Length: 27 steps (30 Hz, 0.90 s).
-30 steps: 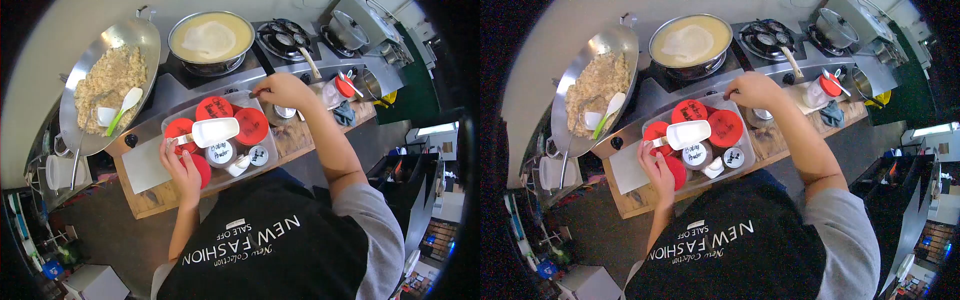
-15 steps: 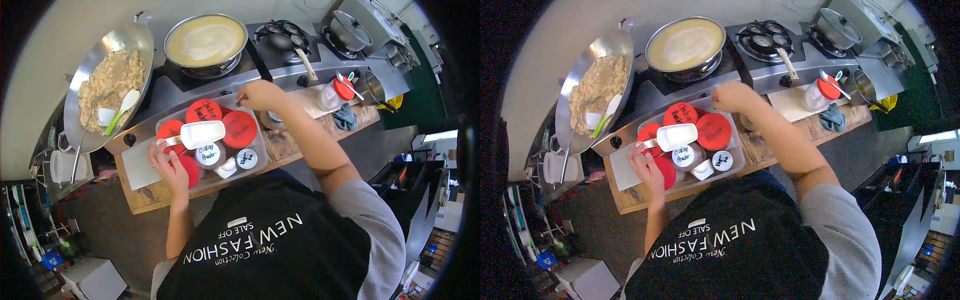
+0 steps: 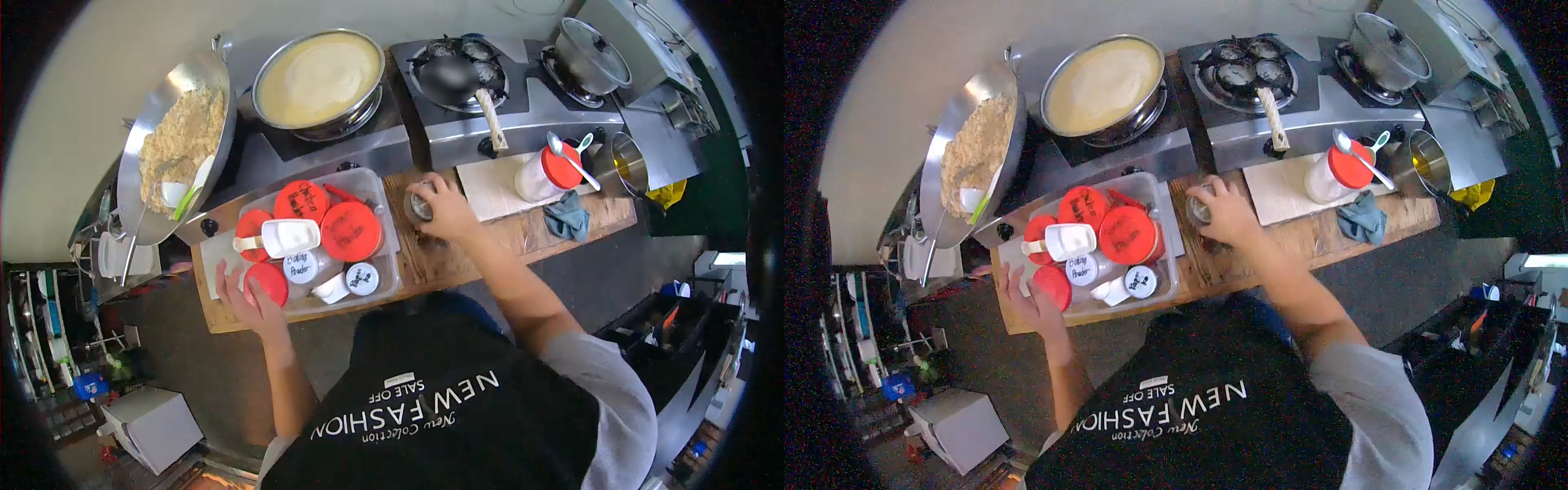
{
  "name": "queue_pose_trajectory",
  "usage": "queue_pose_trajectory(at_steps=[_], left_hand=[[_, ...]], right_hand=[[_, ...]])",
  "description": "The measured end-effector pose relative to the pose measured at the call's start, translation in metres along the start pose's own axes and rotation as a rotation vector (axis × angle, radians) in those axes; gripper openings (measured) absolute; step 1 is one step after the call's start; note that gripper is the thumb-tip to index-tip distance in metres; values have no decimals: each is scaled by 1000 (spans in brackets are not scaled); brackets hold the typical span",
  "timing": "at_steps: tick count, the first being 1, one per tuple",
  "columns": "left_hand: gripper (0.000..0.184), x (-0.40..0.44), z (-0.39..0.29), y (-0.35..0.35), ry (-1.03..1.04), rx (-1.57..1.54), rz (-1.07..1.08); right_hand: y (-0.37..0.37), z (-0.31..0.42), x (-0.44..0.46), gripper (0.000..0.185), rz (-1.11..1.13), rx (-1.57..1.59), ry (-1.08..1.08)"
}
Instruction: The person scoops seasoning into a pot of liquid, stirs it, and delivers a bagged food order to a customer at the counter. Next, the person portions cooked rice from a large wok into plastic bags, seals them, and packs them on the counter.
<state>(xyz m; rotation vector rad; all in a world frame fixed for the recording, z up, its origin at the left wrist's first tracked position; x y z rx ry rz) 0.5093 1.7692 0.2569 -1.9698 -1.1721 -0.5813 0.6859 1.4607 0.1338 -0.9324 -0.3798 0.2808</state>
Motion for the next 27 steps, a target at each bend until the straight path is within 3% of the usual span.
queue_pose_trajectory(at_steps=[4, 7, 10, 12, 15, 16, 17, 19, 23, 24, 27], left_hand=[[23, -25, -75, 10, 192, -20, 134], [24, -53, -119, 27, 246, -280, 244], [25, -82, -150, 57, 255, -436, 568], [31, -105, -162, 81, 285, -518, 830], [46, -147, -158, 107, -54, -690, 1212], [60, -176, -141, 112, -596, -760, 1347], [61, -190, -133, 118, -763, -815, 1367], [62, -205, -147, 114, -1303, -668, 1438], [82, -237, -207, 113, -1596, -869, 2091], [84, -241, -227, 110, -1676, -919, 2159], [84, -269, -265, 122, -1577, -860, 2170]], right_hand=[[-4, -13, -3, 67, -41, 44, 62], [-24, -29, -29, 64, -183, 220, 169], [-46, -48, -76, 70, -366, 434, 308], [-77, -40, -109, 68, -340, 406, 348], [-124, -15, -158, 68, -401, 347, 360], [-138, -3, -173, 71, -331, 360, 421], [-154, 11, -186, 71, -390, 335, 401], [-170, 29, -209, 70, -400, 380, 403], [-201, 55, -249, 72, -441, 481, 476], [-210, 57, -261, 74, -477, 445, 467], [-234, 51, -295, 77, -574, 329, 450]])
Point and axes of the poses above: each hand's wrist, its own x-axis towards the middle knuckle, its own y-axis out of the palm, z = x × y, the point moved 5 cm from there along x, towards the middle knuckle, and after that the axes turned 12 degrees about -z, right-handed, at the moved point
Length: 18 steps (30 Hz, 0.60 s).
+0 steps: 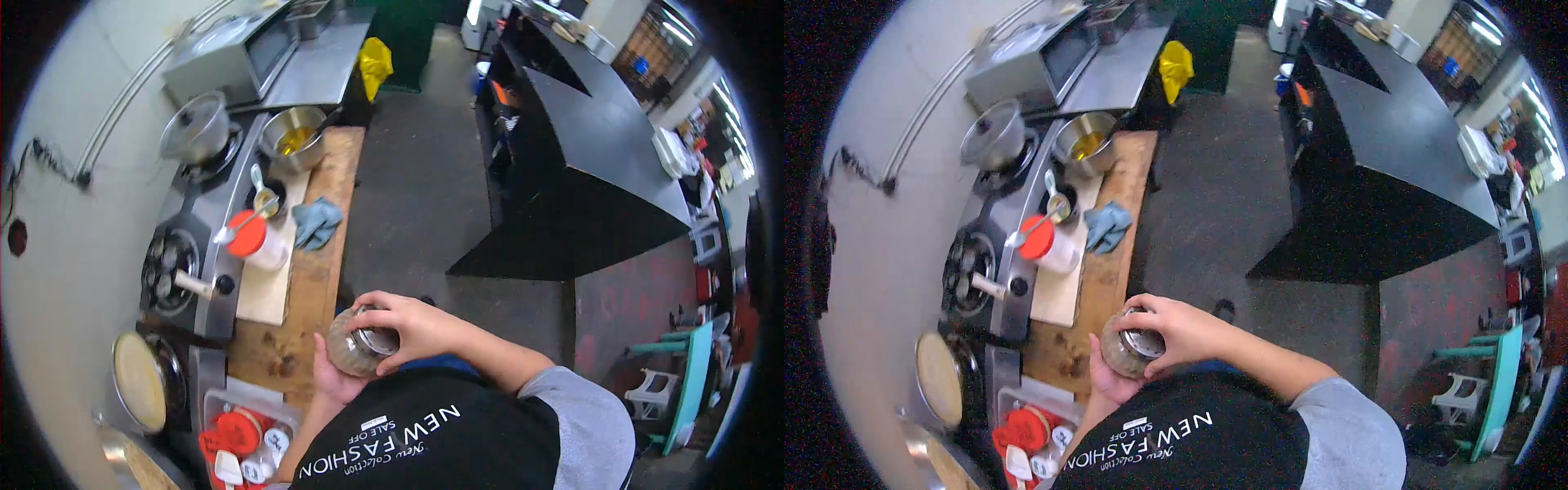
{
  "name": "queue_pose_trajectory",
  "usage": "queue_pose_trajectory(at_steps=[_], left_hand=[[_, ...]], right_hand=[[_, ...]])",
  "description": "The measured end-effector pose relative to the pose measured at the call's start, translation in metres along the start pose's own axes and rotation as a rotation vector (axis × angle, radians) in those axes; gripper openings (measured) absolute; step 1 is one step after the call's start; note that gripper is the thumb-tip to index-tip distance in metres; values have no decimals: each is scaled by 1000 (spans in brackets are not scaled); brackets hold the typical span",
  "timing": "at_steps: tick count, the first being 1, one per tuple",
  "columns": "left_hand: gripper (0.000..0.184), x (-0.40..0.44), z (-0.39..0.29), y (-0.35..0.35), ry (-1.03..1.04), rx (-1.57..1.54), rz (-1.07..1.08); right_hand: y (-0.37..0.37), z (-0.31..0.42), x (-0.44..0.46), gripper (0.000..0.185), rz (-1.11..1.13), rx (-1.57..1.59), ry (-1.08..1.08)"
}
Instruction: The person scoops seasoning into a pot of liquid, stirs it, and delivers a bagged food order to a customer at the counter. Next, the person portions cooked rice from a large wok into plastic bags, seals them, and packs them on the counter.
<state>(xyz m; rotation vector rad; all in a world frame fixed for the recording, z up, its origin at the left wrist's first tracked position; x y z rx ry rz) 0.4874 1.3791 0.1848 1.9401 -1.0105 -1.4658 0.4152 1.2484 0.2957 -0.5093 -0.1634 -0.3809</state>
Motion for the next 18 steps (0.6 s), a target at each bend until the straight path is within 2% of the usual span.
queue_pose_trajectory(at_steps=[2, 5, 7, 10, 11, 14, 17, 18], left_hand=[[81, 30, 3, 38, 3, 87, 36], [77, 82, 12, 90, -23, 157, 51], [72, 111, 23, 127, -74, 159, 31], [67, 162, 34, 184, -40, 253, 108], [63, 170, 36, 214, 37, 311, 100], [60, 201, 37, 274, 27, 279, 291], [68, 234, 32, 310, 89, 272, 151], [68, 244, 29, 327, 105, 288, 196]], right_hand=[[-35, -15, -9, 76, -66, -47, -7], [-95, -26, -19, 67, -364, -167, -215], [-136, -37, -24, 57, -497, -199, -239], [-199, -45, -31, 45, -688, -270, -208], [-218, -46, -31, 44, -716, -298, -217], [-271, -49, -26, 42, -775, -325, -227], [-313, -56, -11, 44, -802, -374, -220], [-326, -59, -4, 45, -787, -381, -217]])
Point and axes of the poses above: each hand's wrist, its own x-axis towards the middle knuckle, its own y-axis out of the palm, z = x × y, the point moved 5 cm from there along x, towards the middle knuckle, and after that the axes turned 12 degrees about -z, right-handed, at the moved point
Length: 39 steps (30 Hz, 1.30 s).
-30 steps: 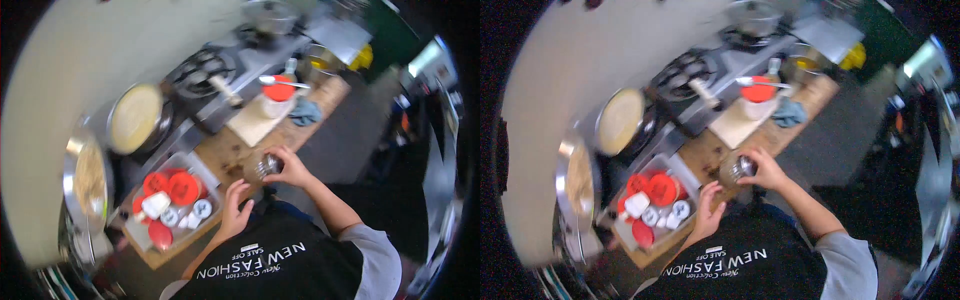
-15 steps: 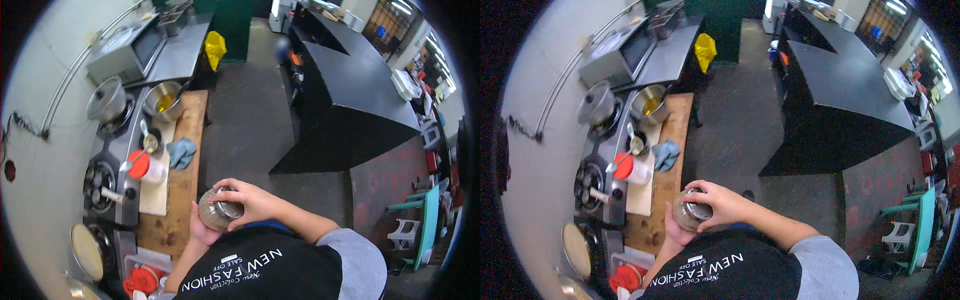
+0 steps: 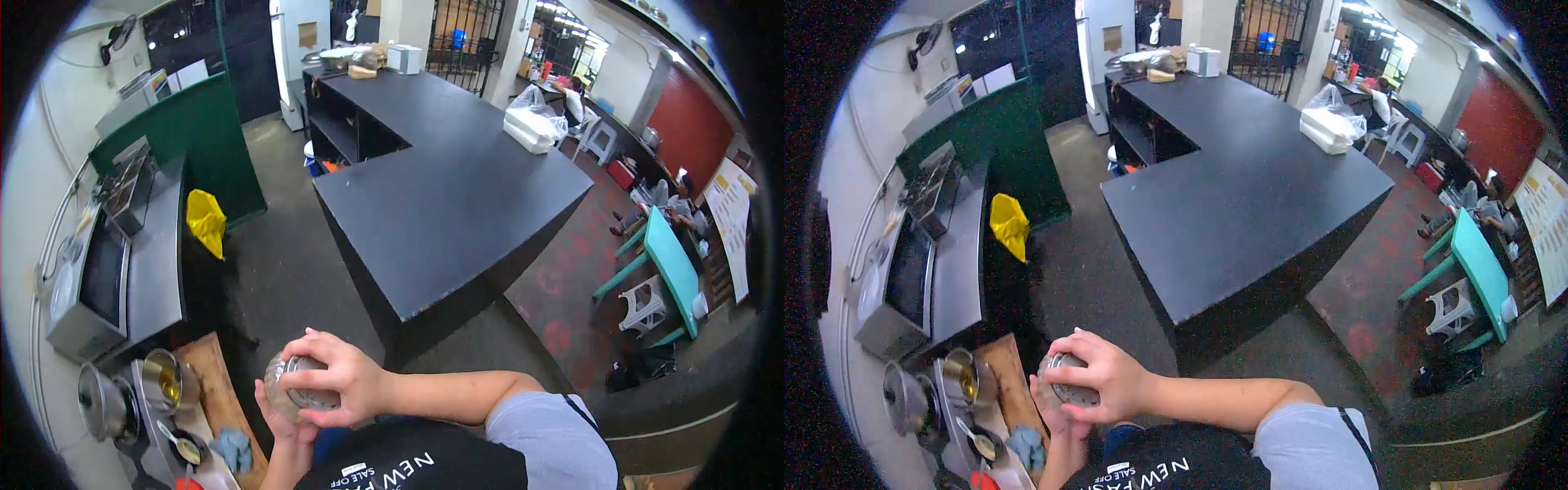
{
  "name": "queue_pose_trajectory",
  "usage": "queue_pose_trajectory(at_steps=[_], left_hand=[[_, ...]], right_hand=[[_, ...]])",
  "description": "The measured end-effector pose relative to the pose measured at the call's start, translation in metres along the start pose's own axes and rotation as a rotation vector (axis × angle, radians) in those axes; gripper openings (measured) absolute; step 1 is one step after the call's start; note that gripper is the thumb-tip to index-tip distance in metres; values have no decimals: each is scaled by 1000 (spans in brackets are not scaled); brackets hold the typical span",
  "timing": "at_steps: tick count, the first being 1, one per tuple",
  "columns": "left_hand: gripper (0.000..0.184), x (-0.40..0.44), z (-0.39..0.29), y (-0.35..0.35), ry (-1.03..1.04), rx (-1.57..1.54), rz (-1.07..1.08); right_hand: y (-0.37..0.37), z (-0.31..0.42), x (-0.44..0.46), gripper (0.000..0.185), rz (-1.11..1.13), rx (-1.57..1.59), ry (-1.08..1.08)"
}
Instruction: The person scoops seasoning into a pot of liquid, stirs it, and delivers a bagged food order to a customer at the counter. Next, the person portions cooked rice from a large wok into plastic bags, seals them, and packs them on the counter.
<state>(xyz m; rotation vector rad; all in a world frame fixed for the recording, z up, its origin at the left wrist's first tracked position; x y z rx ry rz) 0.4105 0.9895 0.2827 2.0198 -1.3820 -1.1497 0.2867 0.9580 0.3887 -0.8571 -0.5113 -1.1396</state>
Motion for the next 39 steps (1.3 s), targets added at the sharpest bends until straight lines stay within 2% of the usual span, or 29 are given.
queue_pose_trajectory(at_steps=[2, 4, 6, 7, 10, 12, 14, 16, 17, 20, 21, 24, 25, 26, 28, 30, 33, 34, 36, 37, 39], left_hand=[[68, 22, -15, 22, 38, 30, 83], [72, 54, -27, 30, 23, 50, 265], [73, 82, -46, 47, -5, 84, 468], [79, 101, -55, 51, -11, 112, 511], [94, 153, -83, 66, -28, 91, 447], [101, 188, -94, 71, -141, 100, 540], [117, 213, -106, 82, -238, 161, 609], [122, 241, -112, 96, -272, 230, 673], [110, 261, -115, 103, -144, 297, 708], [102, 339, -110, 87, -198, 459, 489], [84, 367, -106, 76, -199, 470, 379], [68, 439, -97, 58, -221, 639, 267], [57, 459, -94, 55, -200, 631, 188], [55, 479, -93, 53, -181, 653, 164], [50, 511, -87, 49, -178, 710, 127], [42, 539, -88, 52, -160, 767, 111], [38, 580, -89, 63, -157, 884, 44], [35, 593, -84, 62, -209, 912, 105], [30, 642, -69, 68, -326, 992, 273], [19, 639, -70, 97, -489, 926, 368], [14, 655, -63, 126, -471, 1070, 983]], right_hand=[[-2, -16, 24, 48, 38, -22, -29], [-8, -32, 51, 51, 74, -60, -73], [-15, -45, 83, 59, 93, -209, -98], [-16, -52, 99, 61, 99, -271, -128], [-7, -80, 137, 68, 102, -389, -134], [-2, -95, 160, 69, 113, -465, -114], [-4, -113, 183, 70, 123, -524, -91], [-14, -135, 205, 69, 90, -496, 42], [-23, -151, 214, 69, 73, -489, 78], [-62, -200, 239, 69, -20, -534, 106], [-78, -214, 246, 68, -75, -600, 123], [-128, -256, 262, 68, -346, -730, 252], [-145, -271, 269, 67, -397, -775, 231], [-160, -287, 275, 65, -455, -822, 228], [-185, -320, 293, 61, -464, -870, 233], [-200, -350, 308, 57, -377, -991, 248], [-199, -408, 328, 58, -286, -877, 379], [-195, -431, 334, 59, -216, -872, 400], [-171, -505, 344, 60, 86, -920, 369], [-158, -534, 342, 57, 129, -910, 424], [-131, -581, 338, 56, 207, -888, 530]])
Point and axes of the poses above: each hand's wrist, its own x-axis towards the middle knuckle, its own y-axis out of the palm, z = x × y, the point moved 5 cm from there along x, towards the middle knuckle, and after that the axes turned 12 degrees about -z, right-handed, at the moved point
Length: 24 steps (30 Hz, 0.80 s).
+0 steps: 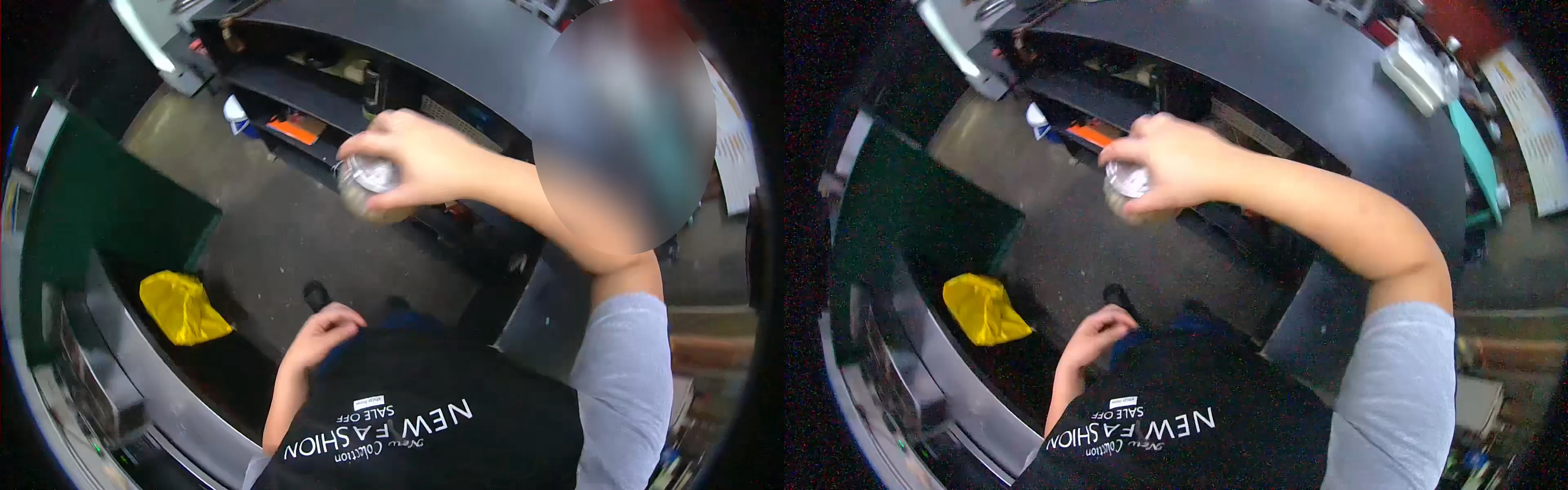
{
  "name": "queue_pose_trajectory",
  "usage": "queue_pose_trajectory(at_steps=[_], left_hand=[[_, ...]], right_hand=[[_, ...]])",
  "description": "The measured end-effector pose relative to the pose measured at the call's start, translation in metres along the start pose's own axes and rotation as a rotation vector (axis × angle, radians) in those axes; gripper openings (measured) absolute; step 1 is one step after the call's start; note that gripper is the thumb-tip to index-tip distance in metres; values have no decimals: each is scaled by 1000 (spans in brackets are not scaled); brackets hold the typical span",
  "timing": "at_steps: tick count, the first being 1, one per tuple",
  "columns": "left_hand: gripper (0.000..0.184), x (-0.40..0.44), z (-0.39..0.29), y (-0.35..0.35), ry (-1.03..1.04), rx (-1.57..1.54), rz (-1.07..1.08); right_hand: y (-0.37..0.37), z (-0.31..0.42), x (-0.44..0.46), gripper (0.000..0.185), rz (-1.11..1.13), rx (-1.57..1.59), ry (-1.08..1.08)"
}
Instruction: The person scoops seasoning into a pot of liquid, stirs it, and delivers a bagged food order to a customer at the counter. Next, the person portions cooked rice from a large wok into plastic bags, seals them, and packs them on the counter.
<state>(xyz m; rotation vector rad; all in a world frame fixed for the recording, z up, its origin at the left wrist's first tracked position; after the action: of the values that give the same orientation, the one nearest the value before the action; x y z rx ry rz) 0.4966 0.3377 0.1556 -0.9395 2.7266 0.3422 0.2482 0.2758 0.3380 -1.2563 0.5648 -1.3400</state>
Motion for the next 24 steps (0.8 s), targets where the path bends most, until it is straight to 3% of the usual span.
queue_pose_trajectory(at_steps=[3, 5, 11, 15, 17, 20, 24], left_hand=[[12, 17, -50, -5, 138, 95, 622], [14, 28, -66, -22, 137, 101, 801], [22, 54, -98, -88, 101, 160, 975], [24, 75, -110, -102, 100, 180, 1087], [23, 94, -108, -103, 143, 202, 1131], [15, 124, -108, -94, 156, 203, 1120], [8, 183, -121, -87, 238, 278, 1004]], right_hand=[[74, 3, 26, 58, 142, -66, -54], [117, 0, 36, 62, 207, -75, -69], [190, -63, 32, 65, 211, -8, 313], [163, -106, -49, 66, -398, 3, 809], [158, -121, -100, 66, -575, -10, 1093], [121, -126, -149, 63, -679, -241, 1249], [87, -160, -191, 63, -640, -633, 1491]])
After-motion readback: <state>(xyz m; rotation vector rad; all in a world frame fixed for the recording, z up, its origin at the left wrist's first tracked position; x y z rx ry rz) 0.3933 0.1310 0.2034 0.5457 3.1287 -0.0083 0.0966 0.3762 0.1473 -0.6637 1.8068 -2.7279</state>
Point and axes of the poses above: each hand's wrist, its own x-axis towards the middle knuckle, its own y-axis out of the palm, z = x × y, the point moved 5 cm from there along x, towards the middle knuckle, and after that the axes turned 12 degrees about -z, right-handed, at the moved point
